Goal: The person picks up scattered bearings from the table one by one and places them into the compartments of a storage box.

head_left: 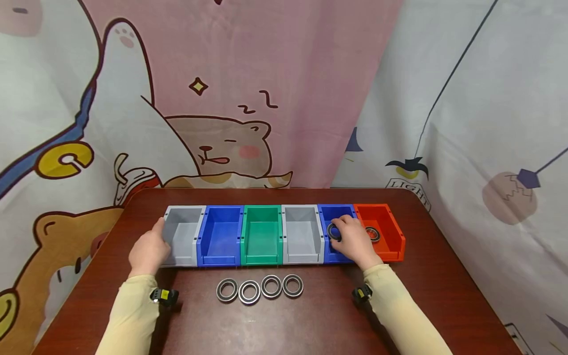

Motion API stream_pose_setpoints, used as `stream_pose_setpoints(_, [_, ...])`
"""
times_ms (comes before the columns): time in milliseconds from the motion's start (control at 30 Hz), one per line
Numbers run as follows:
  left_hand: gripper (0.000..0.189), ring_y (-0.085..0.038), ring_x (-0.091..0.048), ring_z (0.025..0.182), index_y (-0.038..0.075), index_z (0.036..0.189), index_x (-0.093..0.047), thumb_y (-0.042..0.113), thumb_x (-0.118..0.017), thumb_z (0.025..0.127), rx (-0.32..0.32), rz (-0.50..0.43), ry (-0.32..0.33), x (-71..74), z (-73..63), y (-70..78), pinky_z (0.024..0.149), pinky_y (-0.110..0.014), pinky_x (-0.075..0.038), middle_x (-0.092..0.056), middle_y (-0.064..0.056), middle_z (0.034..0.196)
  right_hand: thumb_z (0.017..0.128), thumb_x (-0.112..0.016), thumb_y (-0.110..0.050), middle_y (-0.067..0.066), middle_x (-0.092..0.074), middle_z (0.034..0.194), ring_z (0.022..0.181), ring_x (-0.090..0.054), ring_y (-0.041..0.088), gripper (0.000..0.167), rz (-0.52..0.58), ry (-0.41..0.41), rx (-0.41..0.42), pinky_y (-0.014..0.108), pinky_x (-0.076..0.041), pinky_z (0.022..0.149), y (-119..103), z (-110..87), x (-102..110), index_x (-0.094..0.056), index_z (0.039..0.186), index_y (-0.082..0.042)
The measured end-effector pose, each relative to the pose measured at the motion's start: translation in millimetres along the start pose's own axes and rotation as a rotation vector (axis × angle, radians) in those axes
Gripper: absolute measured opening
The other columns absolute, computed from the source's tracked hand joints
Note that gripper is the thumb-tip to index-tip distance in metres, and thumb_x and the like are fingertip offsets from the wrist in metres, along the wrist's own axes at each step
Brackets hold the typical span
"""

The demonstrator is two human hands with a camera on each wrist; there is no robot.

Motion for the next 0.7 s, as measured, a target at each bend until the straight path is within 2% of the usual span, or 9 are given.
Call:
stream_pose_setpoints(267, [0.069, -0.041, -0.058, 0.079, -0.005, 0.149, -0.031, -0.003, -0.051, 0.083, 0.021, -0.004, -0.002, -0.5, 0.0, -1.0, 0.059, -0.052, -0.049, -0.056, -0.038, 0.115, 0.078, -0.081, -0.016, 0.022, -0.060, 0.114, 0.100, -0.055, 0.038, 0.049, -0.059, -0.045, -0.009, 0.050, -0.052, 0.086, -2.0, 4.0, -5.8, -0.065, 0.120, 0.005])
stream_pose_setpoints(467, [0.068, -0.042, -0.059, 0.082, -0.005, 0.149, -0.031, -0.003, -0.051, 0.084, 0.035, -0.002, 0.003, -1.0, -0.4, -1.2, 0.060, -0.053, -0.049, -0.055, -0.039, 0.119, 0.081, -0.079, -0.017, 0.024, -0.060, 0.114, 0.102, -0.054, 0.039, 0.048, -0.100, -0.119, -0.029, 0.051, -0.051, 0.086, -3.5, 8.4, -10.7, -0.065, 0.121, 0.005])
stream_pose_setpoints(700, [0.070, -0.041, -0.058, 0.079, -0.004, 0.150, -0.030, -0.003, -0.053, 0.084, 0.036, -0.001, 0.000, -0.9, 0.7, -0.6, 0.057, -0.052, -0.048, -0.056, -0.039, 0.117, 0.085, -0.077, -0.018, 0.025, -0.059, 0.117, 0.103, -0.054, 0.040, 0.046, -0.110, -0.195, -0.070, 0.054, -0.050, 0.089, -2.1, 10.7, -20.5, -0.064, 0.122, 0.005])
Point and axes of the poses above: each hand's wrist, its own z-axis towards the middle knuckle, its own x-axis out of the back of the hand, y = z × x, the point moved 5 cm from there along z, towards the middle knuckle
